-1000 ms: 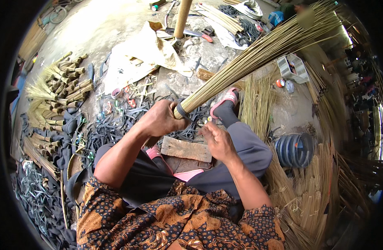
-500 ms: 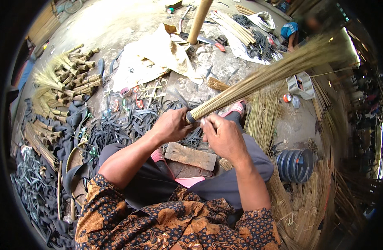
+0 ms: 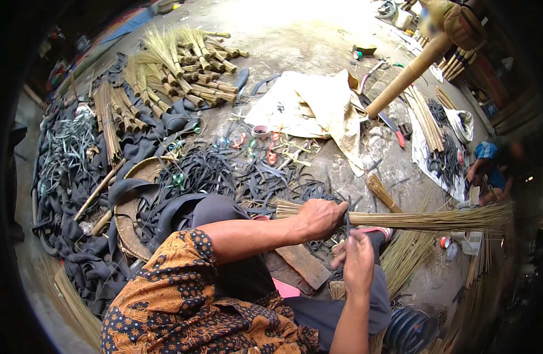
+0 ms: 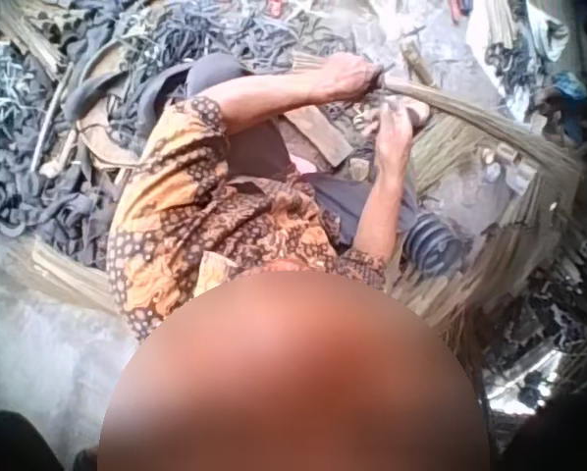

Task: The person gathers thin sticks, aligns them into bundles, and ties them with black strips. The person repeats this process multiple times, placing finished bundles aside.

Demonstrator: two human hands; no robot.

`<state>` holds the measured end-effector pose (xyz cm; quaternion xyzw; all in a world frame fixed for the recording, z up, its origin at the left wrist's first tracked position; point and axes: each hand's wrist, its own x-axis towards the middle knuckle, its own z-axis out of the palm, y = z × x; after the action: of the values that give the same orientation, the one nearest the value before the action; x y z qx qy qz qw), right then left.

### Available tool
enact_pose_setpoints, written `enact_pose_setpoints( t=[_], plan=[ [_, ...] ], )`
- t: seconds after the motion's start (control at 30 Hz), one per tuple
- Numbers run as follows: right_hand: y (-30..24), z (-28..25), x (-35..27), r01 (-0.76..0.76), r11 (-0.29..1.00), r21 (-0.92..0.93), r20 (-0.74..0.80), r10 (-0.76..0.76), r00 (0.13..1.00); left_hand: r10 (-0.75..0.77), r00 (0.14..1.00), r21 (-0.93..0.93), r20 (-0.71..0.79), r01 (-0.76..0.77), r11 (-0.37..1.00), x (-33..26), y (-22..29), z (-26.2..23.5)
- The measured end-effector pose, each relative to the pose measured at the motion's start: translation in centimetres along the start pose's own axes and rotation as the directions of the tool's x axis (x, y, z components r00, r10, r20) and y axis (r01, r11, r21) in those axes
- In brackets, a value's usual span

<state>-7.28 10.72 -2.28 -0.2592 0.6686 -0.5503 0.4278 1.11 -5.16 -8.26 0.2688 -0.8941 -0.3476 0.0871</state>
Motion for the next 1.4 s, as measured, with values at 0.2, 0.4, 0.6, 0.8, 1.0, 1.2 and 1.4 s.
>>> enact_pose_setpoints(
  t=[0.2, 0.4, 0.6, 0.8, 1.0, 1.2, 1.4],
  plan=[
    [0.2, -2.2, -1.5, -0.040, 0.999, 0.034, -0.060, 0.042, 0.997, 0.028, 0.938, -0.104, 0.345, 0.009, 0.995, 0.5, 0.4, -1.1],
    [0.4, -3.4, -6.5, 0.096, 0.985, -0.144, -0.004, -0.098, 0.995, 0.092, 0.960, -0.250, 0.264, -0.024, 0.968, 0.6, 0.9, -3.1],
    [2.8, -5.5, -5.0, 0.200, 0.953, -0.227, -0.030, -0.212, 0.977, 0.276, 0.908, -0.647, 0.315, -0.007, 0.762, -0.8, 4.0, -4.9],
    [0.8, -7.2, -0.6, 0.587, 0.514, -0.625, 0.230, -0.598, 0.768, 0.514, 0.611, -0.796, 0.602, 0.407, 0.448, -1.6, 4.1, -3.9],
    [-5.4, -5.4, -1.0, 0.128, 0.289, -0.949, 0.172, 0.135, 0.976, 0.338, 0.918, -0.518, 0.206, -0.191, 0.834, -1.4, 2.2, -3.8],
    [-7.7, -1.1, 0.2, 0.379, 0.209, -0.902, 0.273, -0.405, 0.873, 0.222, 0.966, -0.141, 0.131, -0.203, 0.969, -1.8, 2.0, -3.5],
    [-7.8, -1.1, 1.9, 0.399, -0.075, -0.914, 0.400, -0.339, 0.852, 0.219, 0.969, -0.066, 0.110, -0.213, 0.975, -1.8, 1.9, -2.2]
  ],
)
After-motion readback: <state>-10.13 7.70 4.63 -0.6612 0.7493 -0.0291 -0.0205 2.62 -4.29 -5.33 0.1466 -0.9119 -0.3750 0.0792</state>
